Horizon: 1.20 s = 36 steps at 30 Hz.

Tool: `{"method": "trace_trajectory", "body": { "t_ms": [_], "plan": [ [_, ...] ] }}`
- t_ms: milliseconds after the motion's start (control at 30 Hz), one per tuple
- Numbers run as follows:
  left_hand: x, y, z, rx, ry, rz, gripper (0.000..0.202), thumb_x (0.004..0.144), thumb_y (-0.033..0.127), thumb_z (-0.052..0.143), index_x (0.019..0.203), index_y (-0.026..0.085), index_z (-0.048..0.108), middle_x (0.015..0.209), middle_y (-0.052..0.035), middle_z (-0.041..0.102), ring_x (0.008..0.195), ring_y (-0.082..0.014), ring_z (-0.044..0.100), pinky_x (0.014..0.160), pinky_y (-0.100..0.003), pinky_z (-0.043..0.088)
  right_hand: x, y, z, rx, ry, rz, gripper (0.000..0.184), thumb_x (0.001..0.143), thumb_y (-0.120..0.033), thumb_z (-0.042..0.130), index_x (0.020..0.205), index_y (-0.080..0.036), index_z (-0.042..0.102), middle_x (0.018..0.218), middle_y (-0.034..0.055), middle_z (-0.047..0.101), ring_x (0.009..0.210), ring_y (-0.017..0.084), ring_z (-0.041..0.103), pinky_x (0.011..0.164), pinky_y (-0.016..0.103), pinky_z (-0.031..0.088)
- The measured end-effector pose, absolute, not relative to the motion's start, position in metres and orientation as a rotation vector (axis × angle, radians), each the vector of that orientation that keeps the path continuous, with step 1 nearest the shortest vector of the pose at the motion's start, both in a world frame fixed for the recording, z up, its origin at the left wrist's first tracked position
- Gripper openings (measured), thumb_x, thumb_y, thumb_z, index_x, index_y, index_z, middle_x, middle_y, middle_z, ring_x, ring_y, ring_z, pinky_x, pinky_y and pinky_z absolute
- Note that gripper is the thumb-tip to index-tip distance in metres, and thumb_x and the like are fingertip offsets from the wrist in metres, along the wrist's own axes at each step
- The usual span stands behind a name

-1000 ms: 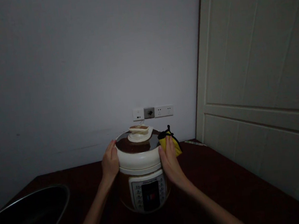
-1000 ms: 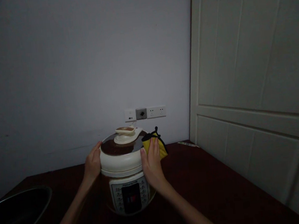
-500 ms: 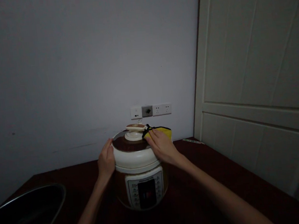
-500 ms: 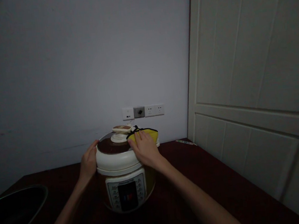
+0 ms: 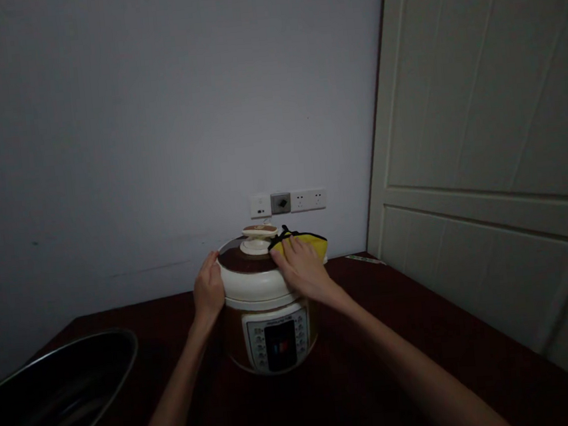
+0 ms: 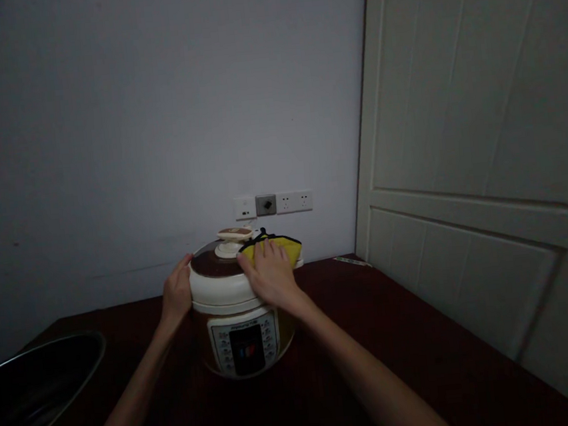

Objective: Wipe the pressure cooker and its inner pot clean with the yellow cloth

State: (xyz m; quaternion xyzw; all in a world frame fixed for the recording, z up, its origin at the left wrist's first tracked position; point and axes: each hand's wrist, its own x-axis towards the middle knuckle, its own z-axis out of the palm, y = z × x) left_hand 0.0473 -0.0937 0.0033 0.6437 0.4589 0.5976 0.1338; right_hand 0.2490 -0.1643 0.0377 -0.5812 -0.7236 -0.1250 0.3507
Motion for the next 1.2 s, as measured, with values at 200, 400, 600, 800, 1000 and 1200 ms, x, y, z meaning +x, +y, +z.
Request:
{"method": "trace_trajectory", "body": {
  "t_ms": [200, 400, 600, 800, 1000, 1200],
  "plan": [
    [0.046, -0.087, -0.002, 1.782, 1.218, 1.739, 0.057, 0.087, 0.032, 0.033, 0.14, 0.01, 0.028, 0.145, -0.0157, 0.033, 0.134, -0.0227, 0.03, 0.111, -0.039, 0.021, 0.184, -0.225, 0.016, -1.373, -1.884, -0.205, 0.078, 0.089, -0.057, 0.028, 0.14, 0.002, 0.026, 0.148, 0.0214, 0.02, 0.138, 0.033, 0.005, 0.111, 0.052, 0.009],
    [0.038, -0.101, 0.008, 1.587, 1.168, 2.0, 0.053, 0.083, 0.026, 0.045, 0.134, 0.015, 0.036, 0.138, -0.0169, 0.041, 0.129, -0.0242, 0.039, 0.106, -0.043, 0.031, 0.168, -0.239, 0.012, -1.084, -1.91, 0.152, 0.078, 0.09, -0.053, 0.033, 0.142, 0.003, 0.018, 0.15, 0.0202, 0.009, 0.139, 0.027, 0.002, 0.113, 0.047, 0.006],
    [0.071, -0.177, 0.024, 2.838, 0.873, 1.93, 0.036, 0.083, 0.017, 0.042, 0.116, 0.015, 0.056, 0.125, -0.0114, 0.056, 0.122, -0.0221, 0.047, 0.103, -0.042, 0.036, 0.206, -0.223, 0.02, -0.633, -1.335, 0.825, 0.065, 0.091, -0.048, 0.032, 0.144, -0.016, 0.013, 0.141, 0.0144, 0.039, 0.128, 0.022, 0.04, 0.108, 0.046, 0.028],
    [0.118, -0.197, 0.012, 3.254, 1.302, 1.218, 0.062, 0.086, 0.036, 0.043, 0.138, 0.005, 0.032, 0.147, -0.0176, 0.028, 0.136, -0.0309, 0.02, 0.108, -0.045, 0.029, 0.258, -0.203, 0.02, -0.619, -1.085, 0.676, 0.046, 0.086, -0.04, 0.047, 0.124, -0.016, 0.048, 0.117, 0.0146, 0.061, 0.104, 0.024, 0.06, 0.093, 0.047, 0.045],
    [0.103, -0.191, -0.003, 3.081, 1.589, 1.308, 0.064, 0.089, 0.035, 0.037, 0.142, 0.006, 0.019, 0.15, -0.0166, 0.019, 0.139, -0.028, 0.009, 0.11, -0.045, 0.024, 0.323, -0.172, 0.018, -1.022, -1.3, -0.196, 0.045, 0.086, -0.039, 0.041, 0.12, -0.014, 0.055, 0.125, 0.0147, 0.055, 0.117, 0.025, 0.05, 0.103, 0.047, 0.033],
    [0.062, -0.154, -0.01, 2.448, 1.553, 1.54, 0.062, 0.092, 0.04, 0.025, 0.144, 0.007, 0.013, 0.151, -0.0173, 0.013, 0.139, -0.0227, 0.01, 0.112, -0.045, 0.017, 0.355, -0.11, -0.016, -1.39, -1.218, 0.149, 0.072, 0.083, -0.056, 0.033, 0.131, -0.003, 0.044, 0.137, 0.0225, 0.041, 0.129, 0.029, 0.038, 0.108, 0.045, 0.025]
  ]
}}
